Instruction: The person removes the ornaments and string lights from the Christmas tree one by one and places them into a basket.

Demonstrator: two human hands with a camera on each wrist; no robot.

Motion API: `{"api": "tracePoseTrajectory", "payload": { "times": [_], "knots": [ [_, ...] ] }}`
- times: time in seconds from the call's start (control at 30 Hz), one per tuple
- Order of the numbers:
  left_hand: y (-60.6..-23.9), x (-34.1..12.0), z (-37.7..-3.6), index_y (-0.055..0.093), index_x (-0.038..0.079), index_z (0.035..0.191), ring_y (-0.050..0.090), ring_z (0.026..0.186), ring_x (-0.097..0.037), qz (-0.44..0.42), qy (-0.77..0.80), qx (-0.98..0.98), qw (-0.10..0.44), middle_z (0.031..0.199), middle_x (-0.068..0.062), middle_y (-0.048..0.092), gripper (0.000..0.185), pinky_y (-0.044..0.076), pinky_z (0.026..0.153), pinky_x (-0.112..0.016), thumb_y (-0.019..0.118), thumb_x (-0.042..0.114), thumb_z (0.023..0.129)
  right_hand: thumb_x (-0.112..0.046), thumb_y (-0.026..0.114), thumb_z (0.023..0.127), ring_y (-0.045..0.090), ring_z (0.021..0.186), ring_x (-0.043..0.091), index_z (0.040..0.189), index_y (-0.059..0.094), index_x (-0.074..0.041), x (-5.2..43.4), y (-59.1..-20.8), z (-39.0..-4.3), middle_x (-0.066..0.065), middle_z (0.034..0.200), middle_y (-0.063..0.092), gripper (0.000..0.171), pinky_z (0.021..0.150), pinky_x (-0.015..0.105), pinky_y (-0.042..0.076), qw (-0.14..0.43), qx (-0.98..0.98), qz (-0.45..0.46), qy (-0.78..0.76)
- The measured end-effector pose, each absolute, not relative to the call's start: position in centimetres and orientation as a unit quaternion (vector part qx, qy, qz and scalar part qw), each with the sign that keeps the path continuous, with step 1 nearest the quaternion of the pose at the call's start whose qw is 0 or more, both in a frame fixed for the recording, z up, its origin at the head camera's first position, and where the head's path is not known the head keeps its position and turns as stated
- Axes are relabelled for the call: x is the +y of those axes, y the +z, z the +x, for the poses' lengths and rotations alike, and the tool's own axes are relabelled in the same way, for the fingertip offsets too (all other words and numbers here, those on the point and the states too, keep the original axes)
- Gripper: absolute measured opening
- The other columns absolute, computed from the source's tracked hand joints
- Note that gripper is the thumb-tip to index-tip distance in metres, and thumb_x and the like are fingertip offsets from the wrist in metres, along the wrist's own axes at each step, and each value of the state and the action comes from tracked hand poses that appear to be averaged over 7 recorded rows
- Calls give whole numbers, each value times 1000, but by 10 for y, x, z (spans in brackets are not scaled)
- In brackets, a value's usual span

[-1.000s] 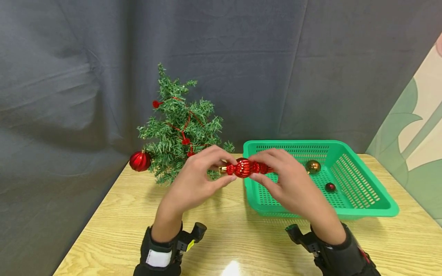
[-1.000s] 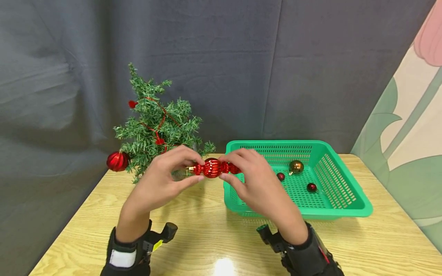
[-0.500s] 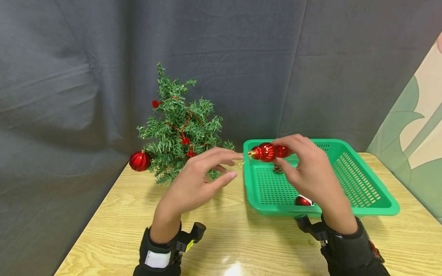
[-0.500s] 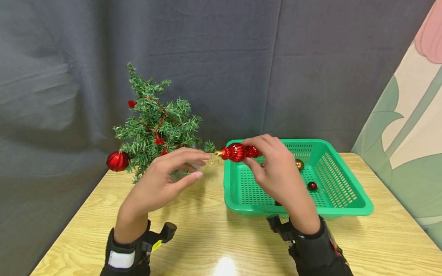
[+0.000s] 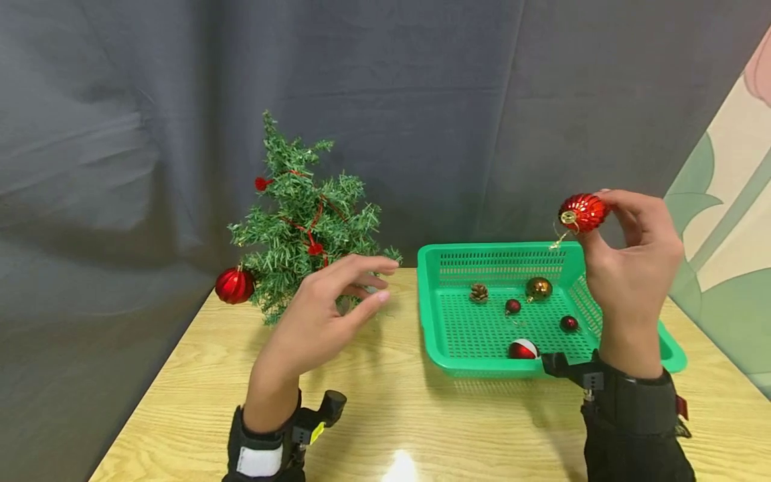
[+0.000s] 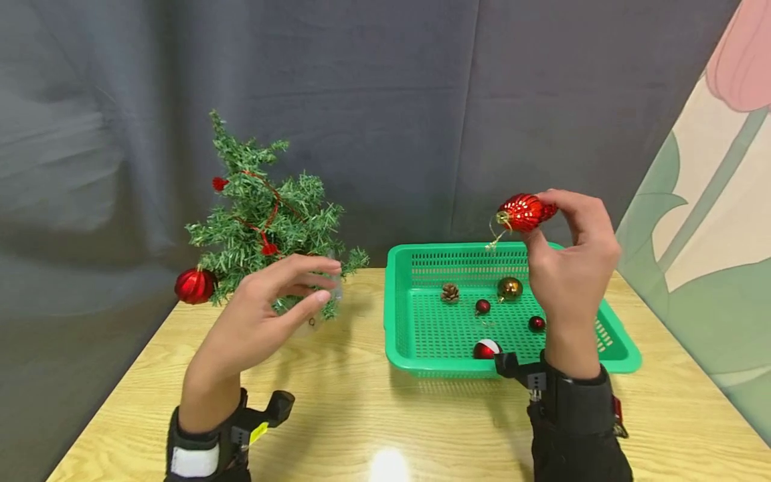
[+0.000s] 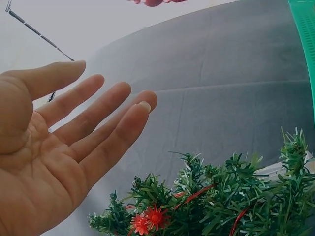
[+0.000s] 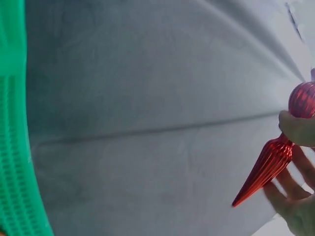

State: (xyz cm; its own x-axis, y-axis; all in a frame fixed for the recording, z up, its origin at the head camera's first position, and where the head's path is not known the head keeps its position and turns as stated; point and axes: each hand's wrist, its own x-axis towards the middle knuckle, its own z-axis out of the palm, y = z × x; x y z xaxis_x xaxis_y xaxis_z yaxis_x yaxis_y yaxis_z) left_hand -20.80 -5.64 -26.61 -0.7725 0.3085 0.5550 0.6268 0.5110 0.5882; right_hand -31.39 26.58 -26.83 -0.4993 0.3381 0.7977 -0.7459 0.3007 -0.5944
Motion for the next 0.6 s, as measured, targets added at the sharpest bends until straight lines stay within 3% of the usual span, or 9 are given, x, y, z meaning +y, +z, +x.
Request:
{"api": "tracePoseTrajectory", "payload": {
  "times": [0.27, 0.4, 0.5, 0.6],
  "knots": [
    [-265, -56, -206, 64, 19, 129, 68, 98, -6, -272, -395, -856, 194, 121, 5, 67, 34, 58, 86, -26, 67, 15, 96, -3, 76, 83, 63, 101, 6, 99, 70, 14, 274, -270, -331, -20, 98, 68, 24, 98, 22, 51, 524, -648, 167, 527],
    [-265, -56, -205, 63, 21, 131, 68, 99, -6, -270, -393, -857, 194, 122, 5, 68, 37, 58, 85, -29, 68, 14, 95, -1, 72, 84, 66, 103, 8, 94, 75, 9, 276, -275, -341, 1, 93, 75, 14, 96, 20, 49, 544, -663, 168, 486],
    [-265, -55, -205, 62, 21, 132, 68, 100, -7, -273, -390, -858, 192, 123, 4, 68, 38, 58, 85, -28, 68, 15, 95, 5, 66, 85, 68, 106, 18, 92, 77, 4, 281, -284, -353, 17, 97, 75, 13, 99, 19, 47, 546, -693, 181, 434],
    [-266, -55, -205, 62, 21, 132, 68, 99, -6, -275, -388, -858, 193, 122, 4, 68, 37, 57, 84, -26, 68, 15, 95, 10, 65, 84, 66, 111, 28, 95, 78, 0, 287, -294, -361, 18, 103, 73, 19, 102, 17, 45, 517, -738, 210, 379]
  ]
}}
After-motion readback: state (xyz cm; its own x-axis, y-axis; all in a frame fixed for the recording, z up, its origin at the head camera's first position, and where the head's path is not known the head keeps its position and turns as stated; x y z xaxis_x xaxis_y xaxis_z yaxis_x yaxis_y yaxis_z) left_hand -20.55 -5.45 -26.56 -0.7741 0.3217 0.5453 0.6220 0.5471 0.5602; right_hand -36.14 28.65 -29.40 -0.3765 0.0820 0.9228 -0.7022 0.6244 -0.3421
